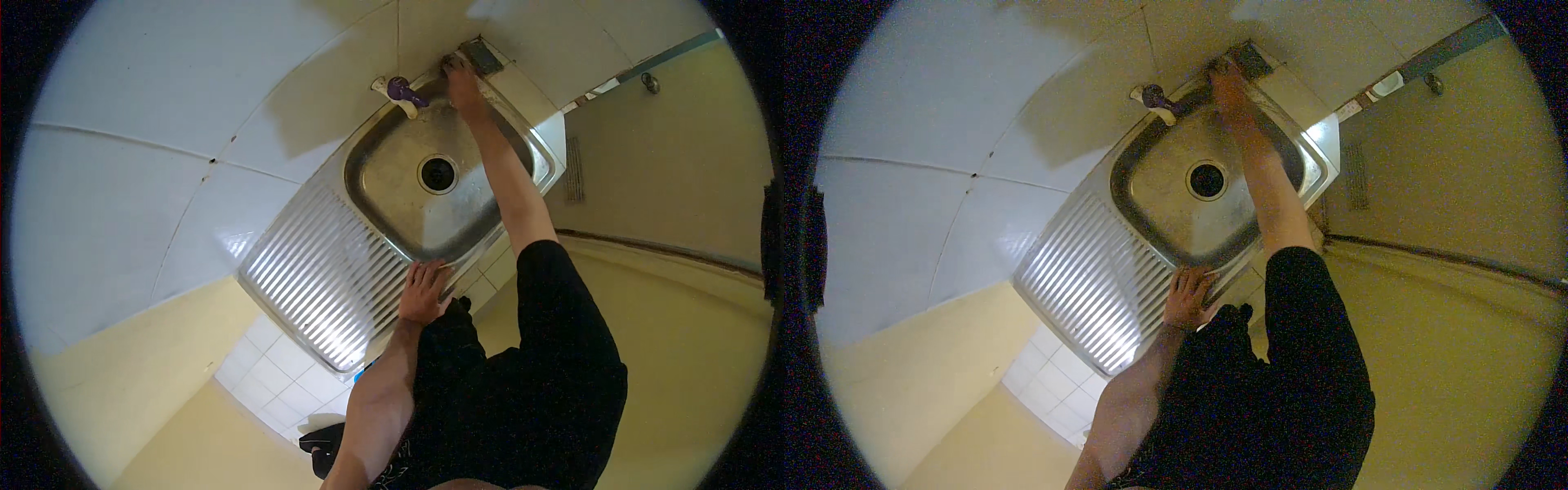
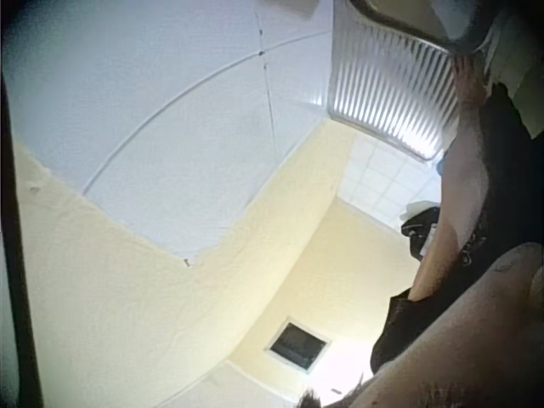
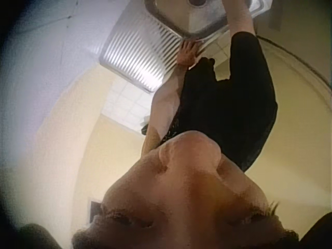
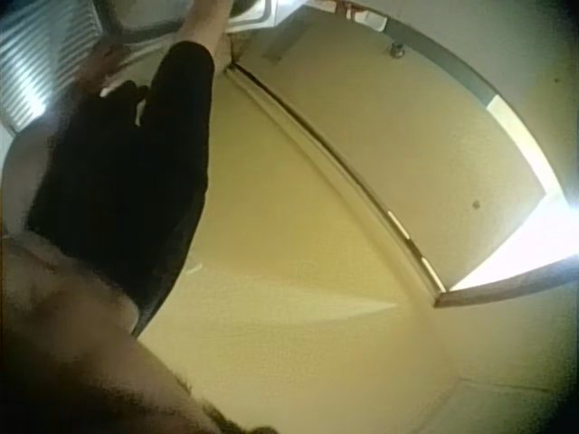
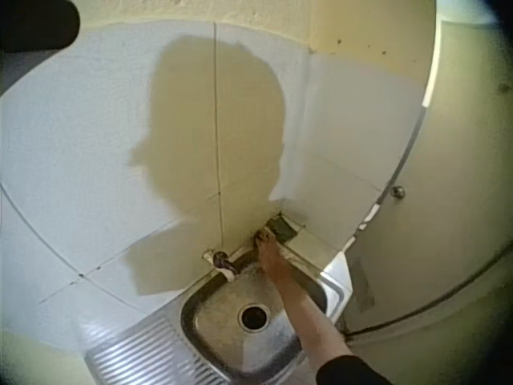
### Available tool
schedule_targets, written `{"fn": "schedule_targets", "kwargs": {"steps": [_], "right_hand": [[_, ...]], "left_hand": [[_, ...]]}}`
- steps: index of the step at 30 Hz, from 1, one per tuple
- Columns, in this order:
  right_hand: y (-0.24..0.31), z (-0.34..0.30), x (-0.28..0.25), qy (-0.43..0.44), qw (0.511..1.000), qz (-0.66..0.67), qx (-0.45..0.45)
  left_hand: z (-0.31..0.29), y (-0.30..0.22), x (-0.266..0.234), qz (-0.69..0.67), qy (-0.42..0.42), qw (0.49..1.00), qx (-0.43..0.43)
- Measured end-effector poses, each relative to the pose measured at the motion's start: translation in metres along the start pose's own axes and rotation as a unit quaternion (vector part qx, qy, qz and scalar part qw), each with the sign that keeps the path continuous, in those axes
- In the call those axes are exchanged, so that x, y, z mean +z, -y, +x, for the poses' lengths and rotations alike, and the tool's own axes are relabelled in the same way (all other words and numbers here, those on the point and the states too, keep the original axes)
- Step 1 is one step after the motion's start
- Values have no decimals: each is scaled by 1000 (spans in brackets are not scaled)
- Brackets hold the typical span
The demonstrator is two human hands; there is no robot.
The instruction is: The person wipes the sink basin and draining board with a sponge, then scrubs the sink edges and the surrounding wall with a brush.
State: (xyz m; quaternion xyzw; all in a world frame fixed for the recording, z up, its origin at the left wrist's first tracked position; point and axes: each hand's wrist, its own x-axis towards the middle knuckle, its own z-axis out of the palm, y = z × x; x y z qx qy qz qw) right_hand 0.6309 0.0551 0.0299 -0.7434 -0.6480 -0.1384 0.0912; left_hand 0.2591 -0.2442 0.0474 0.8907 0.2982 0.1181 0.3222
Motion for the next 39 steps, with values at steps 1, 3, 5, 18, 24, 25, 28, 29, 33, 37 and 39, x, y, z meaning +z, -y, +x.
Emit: {"fn": "schedule_targets", "kwargs": {"steps": [1,3,5,18,24,25,28,29,33,37,39], "right_hand": [[27,-12,-6,6,999,41,32],[34,-14,-9,10,995,73,66],[20,-14,4,16,997,71,40],[-32,-12,-9,18,998,61,-27],[-20,3,5,51,998,-39,-15],[-51,-7,14,30,999,-41,1],[-35,-19,13,26,999,-12,-15],[-26,-18,6,40,998,-6,-40],[-20,5,-9,20,999,12,-31],[-31,2,3,-17,999,29,-10],[-44,-5,6,-36,999,23,-17]], "left_hand": [[-6,5,-6,7,0,1000,-9],[-6,5,-11,12,8,1000,-14],[-6,2,-11,14,6,1000,-17],[7,-8,-1,11,13,1000,-2],[1,-5,1,26,34,999,-18],[14,-12,4,15,30,999,-1],[8,-6,-2,23,44,999,-12],[4,-3,-2,20,40,999,-19],[1,-2,2,8,27,1000,-14],[6,-8,-1,19,37,999,-4],[8,-9,-1,7,34,999,8]]}}
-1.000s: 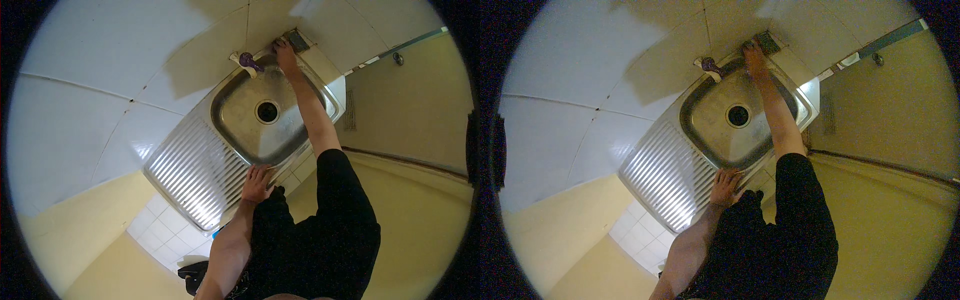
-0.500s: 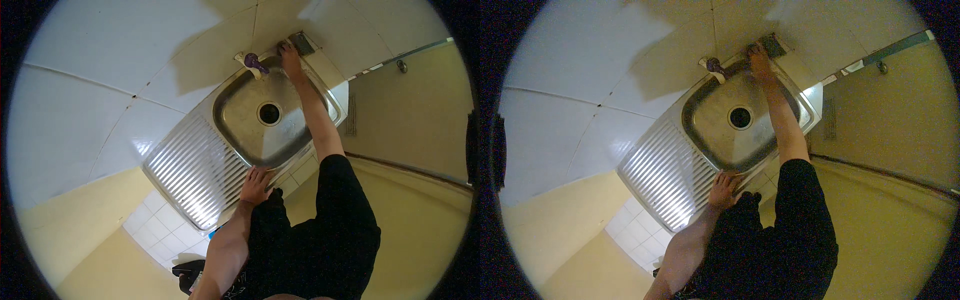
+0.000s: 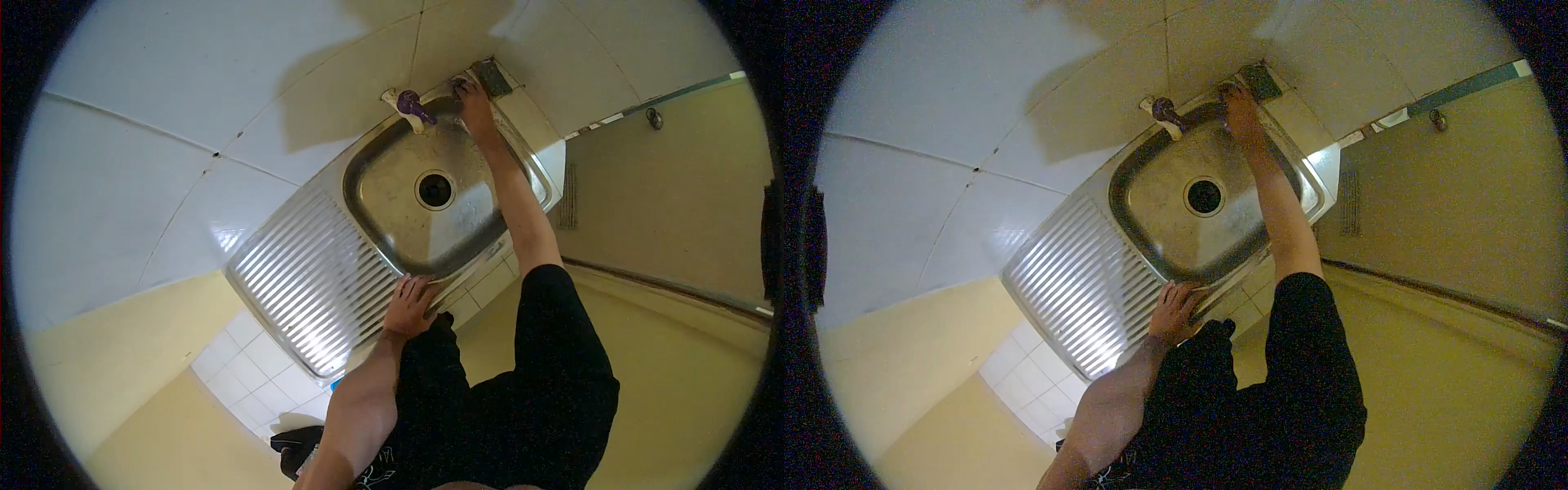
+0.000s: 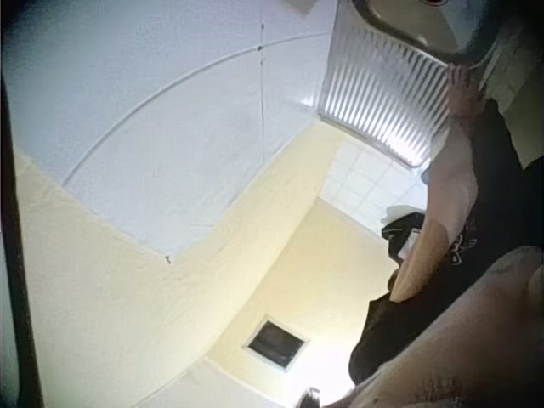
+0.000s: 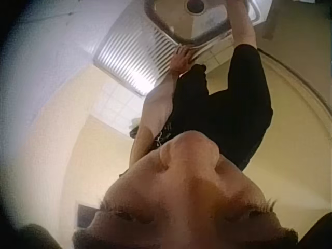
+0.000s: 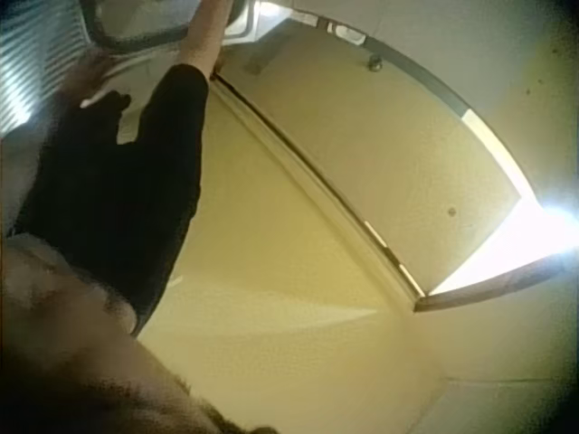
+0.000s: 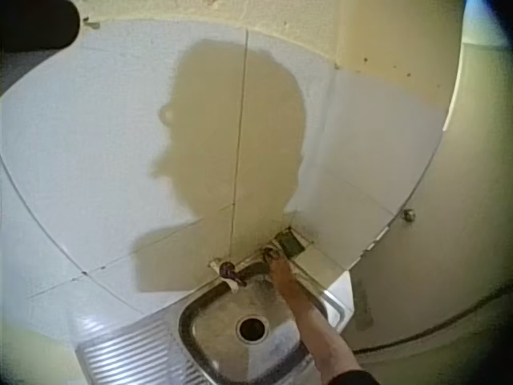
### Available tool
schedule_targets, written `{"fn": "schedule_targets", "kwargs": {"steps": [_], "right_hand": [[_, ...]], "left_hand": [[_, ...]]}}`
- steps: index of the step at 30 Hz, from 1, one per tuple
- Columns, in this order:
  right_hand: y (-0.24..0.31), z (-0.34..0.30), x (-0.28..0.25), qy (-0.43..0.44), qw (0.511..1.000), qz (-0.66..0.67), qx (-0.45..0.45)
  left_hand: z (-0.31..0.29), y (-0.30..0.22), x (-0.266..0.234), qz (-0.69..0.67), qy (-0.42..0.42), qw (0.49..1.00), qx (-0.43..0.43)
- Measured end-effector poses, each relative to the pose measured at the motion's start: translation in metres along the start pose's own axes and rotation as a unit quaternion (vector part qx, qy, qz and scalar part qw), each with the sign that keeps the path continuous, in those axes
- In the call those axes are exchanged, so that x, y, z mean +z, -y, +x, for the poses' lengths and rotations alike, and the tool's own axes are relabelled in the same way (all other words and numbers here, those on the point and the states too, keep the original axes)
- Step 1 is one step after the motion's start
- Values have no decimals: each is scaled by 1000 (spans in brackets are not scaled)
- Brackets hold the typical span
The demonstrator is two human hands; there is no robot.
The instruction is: The person wipes the sink basin and draining board with a sponge, then scrubs the sink edges and the surrounding wall with a brush.
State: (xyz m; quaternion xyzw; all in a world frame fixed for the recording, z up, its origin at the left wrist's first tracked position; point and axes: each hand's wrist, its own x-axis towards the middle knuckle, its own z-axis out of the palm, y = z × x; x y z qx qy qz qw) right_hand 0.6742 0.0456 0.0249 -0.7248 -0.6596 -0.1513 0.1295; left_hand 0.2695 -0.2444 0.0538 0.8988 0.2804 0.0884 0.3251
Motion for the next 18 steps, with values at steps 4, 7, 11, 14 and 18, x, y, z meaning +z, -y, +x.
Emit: {"fn": "schedule_targets", "kwargs": {"steps": [4,7,11,14,18], "right_hand": [[16,-14,-13,61,996,60,-7],[18,-2,-18,88,995,32,-18],[-1,15,-11,84,995,44,-10],[1,4,-3,129,983,-125,-32],[5,-32,-8,118,987,-103,-44]], "left_hand": [[-6,3,-3,14,-16,1000,-24],[-8,2,-5,12,-33,999,-17],[0,-4,-5,0,-26,1000,-8],[-1,-1,1,-6,-26,1000,-4],[-6,5,-4,3,-6,1000,-9]]}}
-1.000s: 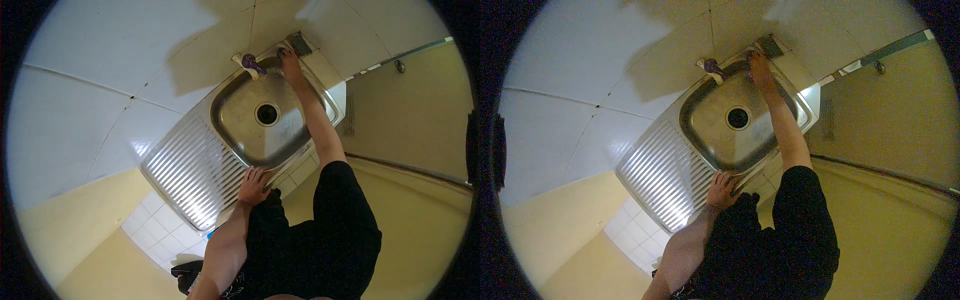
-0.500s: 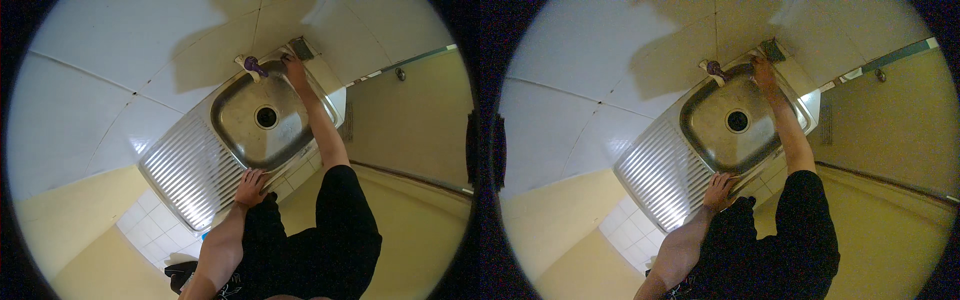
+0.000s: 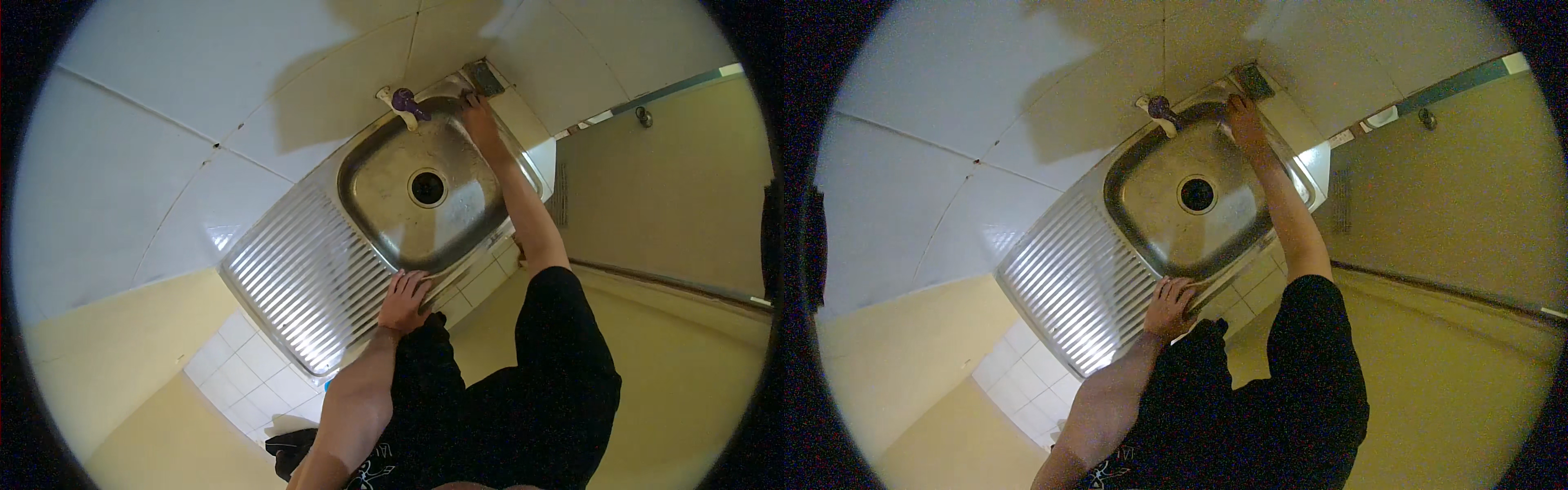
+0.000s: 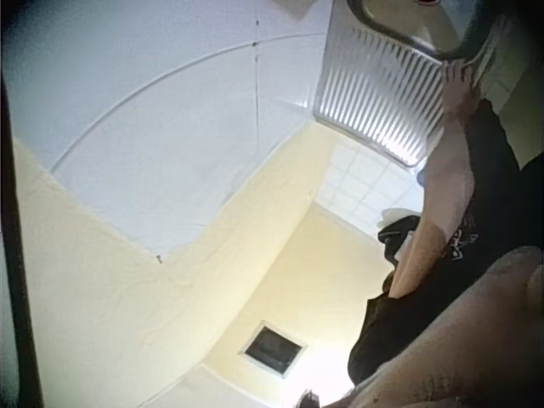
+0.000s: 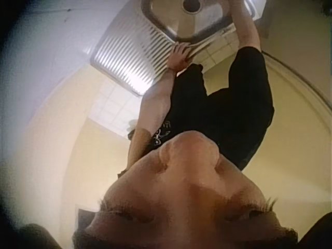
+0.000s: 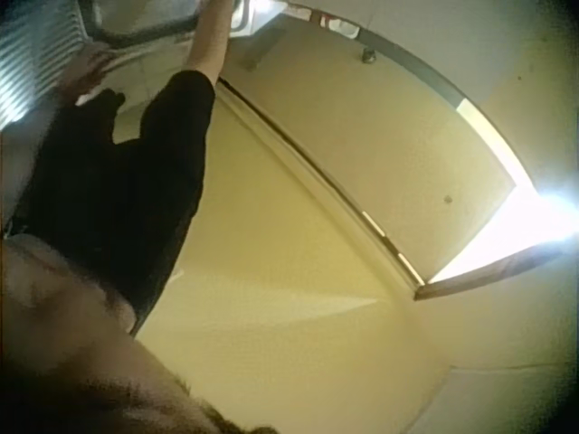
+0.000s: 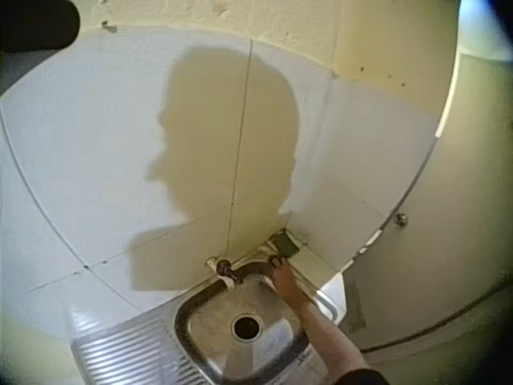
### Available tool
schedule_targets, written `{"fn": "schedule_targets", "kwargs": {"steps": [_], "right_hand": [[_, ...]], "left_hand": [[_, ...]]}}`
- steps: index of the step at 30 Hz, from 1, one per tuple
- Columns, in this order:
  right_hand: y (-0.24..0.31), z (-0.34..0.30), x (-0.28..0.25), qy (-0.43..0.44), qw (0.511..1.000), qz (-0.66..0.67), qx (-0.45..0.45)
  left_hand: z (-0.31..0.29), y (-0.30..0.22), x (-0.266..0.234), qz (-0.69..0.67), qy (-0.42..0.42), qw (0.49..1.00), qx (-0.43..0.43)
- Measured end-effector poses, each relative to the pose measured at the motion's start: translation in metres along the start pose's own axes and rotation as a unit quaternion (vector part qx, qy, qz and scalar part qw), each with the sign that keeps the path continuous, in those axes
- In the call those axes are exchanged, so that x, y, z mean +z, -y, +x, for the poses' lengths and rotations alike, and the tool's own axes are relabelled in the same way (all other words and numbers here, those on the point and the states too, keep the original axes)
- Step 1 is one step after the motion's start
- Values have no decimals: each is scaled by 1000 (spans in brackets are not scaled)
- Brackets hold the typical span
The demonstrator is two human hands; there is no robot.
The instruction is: The person wipes the sink basin and draining board with a sponge, then scrubs the sink edges and the surrounding wall with a brush.
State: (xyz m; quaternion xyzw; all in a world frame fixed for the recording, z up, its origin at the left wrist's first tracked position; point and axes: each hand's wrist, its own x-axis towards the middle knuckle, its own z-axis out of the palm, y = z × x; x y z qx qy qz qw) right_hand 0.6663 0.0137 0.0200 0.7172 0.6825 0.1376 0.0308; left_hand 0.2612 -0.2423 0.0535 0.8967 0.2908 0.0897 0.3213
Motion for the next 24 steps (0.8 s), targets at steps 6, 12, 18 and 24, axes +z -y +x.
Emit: {"fn": "schedule_targets", "kwargs": {"steps": [6,12,18,24], "right_hand": [[-10,10,11,-36,994,83,67],[13,46,-16,-31,998,-56,0],[30,-26,-33,-65,992,72,84],[7,-7,-15,-68,993,38,89]], "left_hand": [[2,0,6,-7,-2,1000,-5],[1,-2,5,-9,-14,1000,-7],[-1,-1,0,-11,-12,1000,-9],[7,-5,2,-13,-19,1000,2]]}}
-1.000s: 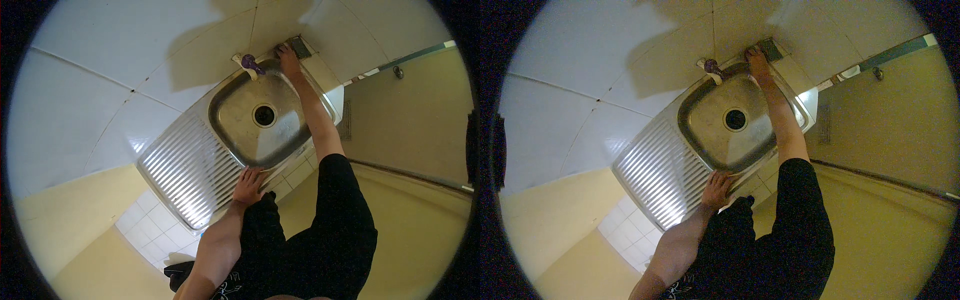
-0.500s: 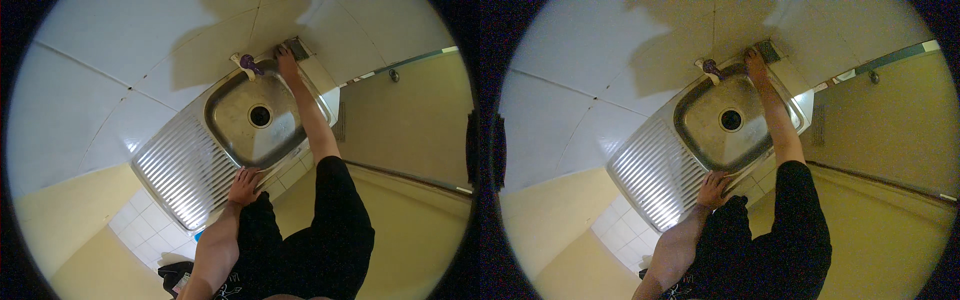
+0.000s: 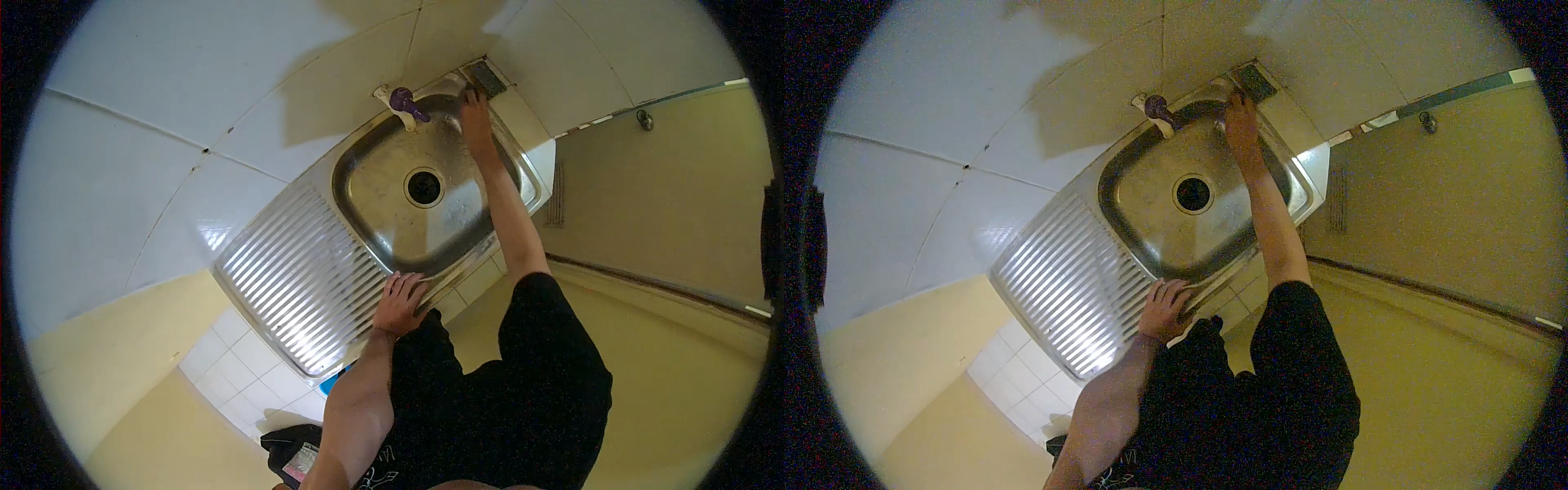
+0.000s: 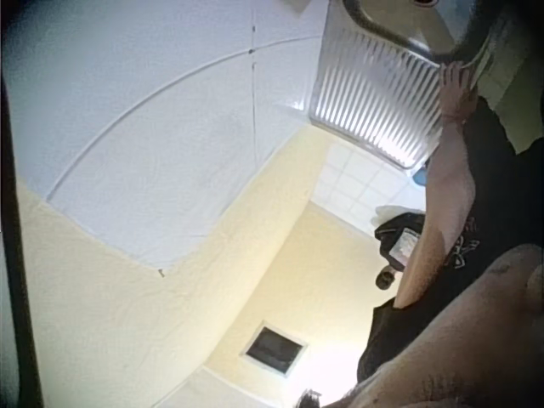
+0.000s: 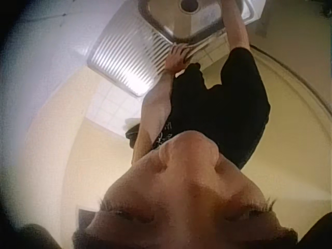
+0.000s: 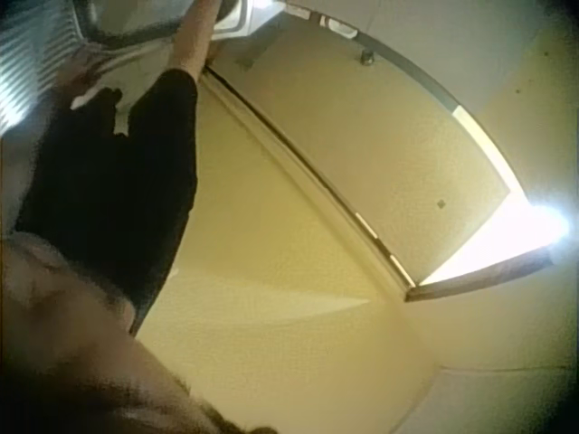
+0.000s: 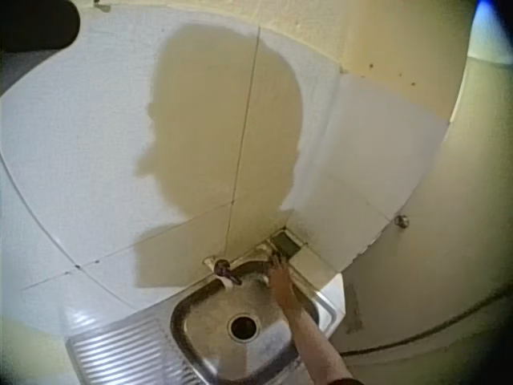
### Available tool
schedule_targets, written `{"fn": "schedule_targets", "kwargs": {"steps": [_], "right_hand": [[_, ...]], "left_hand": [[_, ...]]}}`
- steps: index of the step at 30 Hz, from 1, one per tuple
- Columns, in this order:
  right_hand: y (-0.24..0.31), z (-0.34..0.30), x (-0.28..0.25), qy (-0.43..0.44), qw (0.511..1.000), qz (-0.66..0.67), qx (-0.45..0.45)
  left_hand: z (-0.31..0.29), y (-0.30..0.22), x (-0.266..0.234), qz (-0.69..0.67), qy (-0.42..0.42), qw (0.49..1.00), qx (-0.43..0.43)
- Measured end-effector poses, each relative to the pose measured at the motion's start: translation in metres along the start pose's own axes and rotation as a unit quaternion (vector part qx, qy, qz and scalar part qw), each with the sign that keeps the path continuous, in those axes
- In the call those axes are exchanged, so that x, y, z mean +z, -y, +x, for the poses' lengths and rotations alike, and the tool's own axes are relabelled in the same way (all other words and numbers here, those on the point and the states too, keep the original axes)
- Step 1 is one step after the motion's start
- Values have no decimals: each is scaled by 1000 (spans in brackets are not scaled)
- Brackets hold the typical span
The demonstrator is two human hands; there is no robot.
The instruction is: The person wipes the sink basin and draining board with a sponge, then scrubs the sink edges and the surrounding wall with a brush.
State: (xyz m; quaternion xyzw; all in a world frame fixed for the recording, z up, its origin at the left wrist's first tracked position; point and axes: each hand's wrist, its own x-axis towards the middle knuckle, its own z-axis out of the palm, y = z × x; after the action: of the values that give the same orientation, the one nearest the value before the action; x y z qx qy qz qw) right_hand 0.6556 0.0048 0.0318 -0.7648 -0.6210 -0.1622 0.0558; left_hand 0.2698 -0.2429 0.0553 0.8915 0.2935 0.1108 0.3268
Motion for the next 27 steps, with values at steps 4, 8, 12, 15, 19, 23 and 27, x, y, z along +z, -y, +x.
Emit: {"fn": "schedule_targets", "kwargs": {"steps": [4,8,12,15,19,23,27], "right_hand": [[3,37,-8,24,998,-49,-34],[37,15,-53,207,974,-86,-16],[9,-18,-4,-4,1000,15,2],[20,-1,17,31,998,-39,-44],[-43,29,47,-73,990,6,-124],[-1,-14,20,1,994,45,-100],[-17,-37,14,61,994,9,-88]], "left_hand": [[1,-1,1,-10,-11,1000,6],[-10,6,-5,-3,-10,1000,-10],[-7,5,4,-10,-13,1000,0],[-10,4,-6,-6,6,1000,-15],[7,-6,2,-21,5,1000,19],[-13,7,-11,34,12,999,-25],[-10,3,-12,31,-4,999,-13]]}}
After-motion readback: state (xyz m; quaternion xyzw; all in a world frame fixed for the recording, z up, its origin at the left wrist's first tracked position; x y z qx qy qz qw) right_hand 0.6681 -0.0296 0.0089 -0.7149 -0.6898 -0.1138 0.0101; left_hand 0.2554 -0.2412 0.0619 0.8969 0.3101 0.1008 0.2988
